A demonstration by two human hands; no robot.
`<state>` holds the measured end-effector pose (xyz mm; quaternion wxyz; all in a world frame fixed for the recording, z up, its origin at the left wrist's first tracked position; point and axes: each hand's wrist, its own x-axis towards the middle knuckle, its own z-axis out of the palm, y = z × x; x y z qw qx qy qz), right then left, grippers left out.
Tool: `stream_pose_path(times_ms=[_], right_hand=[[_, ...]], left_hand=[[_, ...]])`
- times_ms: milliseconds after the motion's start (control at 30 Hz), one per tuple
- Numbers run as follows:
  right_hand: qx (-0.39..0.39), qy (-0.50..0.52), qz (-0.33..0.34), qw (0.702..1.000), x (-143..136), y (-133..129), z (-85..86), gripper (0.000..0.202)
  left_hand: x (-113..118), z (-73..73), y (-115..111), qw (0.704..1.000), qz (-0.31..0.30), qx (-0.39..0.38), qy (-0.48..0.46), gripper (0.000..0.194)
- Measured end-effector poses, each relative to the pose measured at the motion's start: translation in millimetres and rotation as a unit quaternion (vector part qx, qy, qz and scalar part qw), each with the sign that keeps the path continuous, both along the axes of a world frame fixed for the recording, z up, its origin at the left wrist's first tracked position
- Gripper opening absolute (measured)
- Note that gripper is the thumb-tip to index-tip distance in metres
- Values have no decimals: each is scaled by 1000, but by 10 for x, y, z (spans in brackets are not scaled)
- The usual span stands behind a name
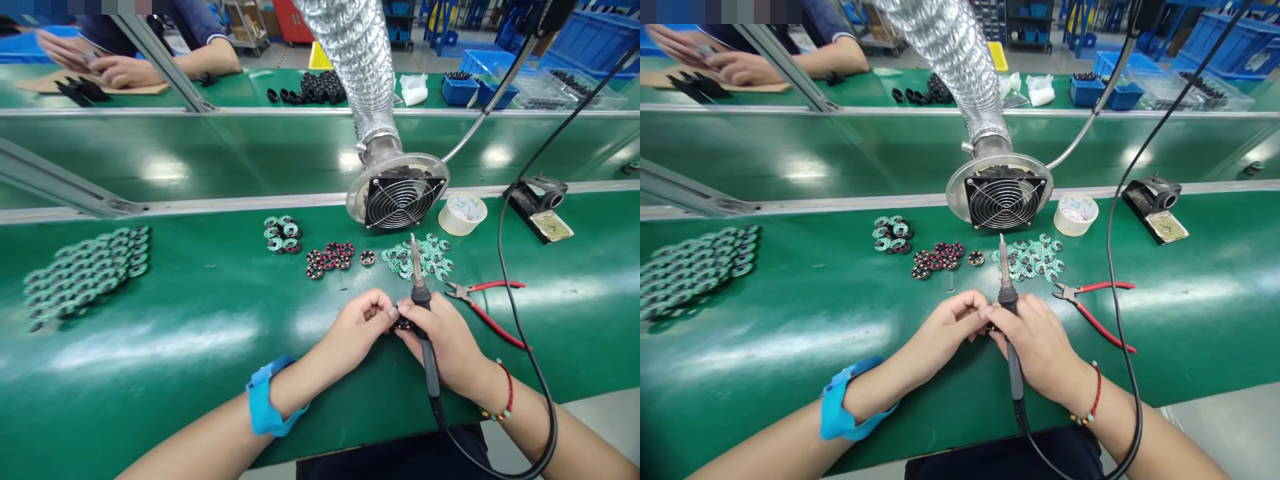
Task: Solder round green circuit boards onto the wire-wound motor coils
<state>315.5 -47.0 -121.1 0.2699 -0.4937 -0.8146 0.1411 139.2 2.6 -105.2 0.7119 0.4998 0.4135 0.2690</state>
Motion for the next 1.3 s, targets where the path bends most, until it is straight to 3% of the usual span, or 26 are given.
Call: stream_pose_path(times_ms=[167,333,433,633,767,867,1100,1167,1300], right_hand=[[-8,-18,29,999,68,-2,38,30],[20,-5,-23,1000,223,35,83,28],[2,24,-43,999,262,64,42,29],[-28,33,7,999,192,92,-115,27],[-33,63,9,997,188,76,-114,34],[-42,111,-18,993,239,65,-80,40],[-31,174,-80,981,356,96,-108,42],[-24,174,-88,981,355,107,-102,41],[-4,164,-90,982,331,112,-65,40]], left_hand=[[-44,-1,70,997,64,-43,9,18],[-109,8,159,988,143,-58,-14,19],[-124,-7,178,990,137,-39,-3,19],[-163,-63,208,990,127,36,44,20],[-163,-26,296,983,66,136,104,17],[-56,31,402,950,-19,249,189,9],[367,-7,622,802,-97,439,393,25],[407,-47,629,784,-109,455,408,20],[364,-85,597,786,-98,455,406,14]])
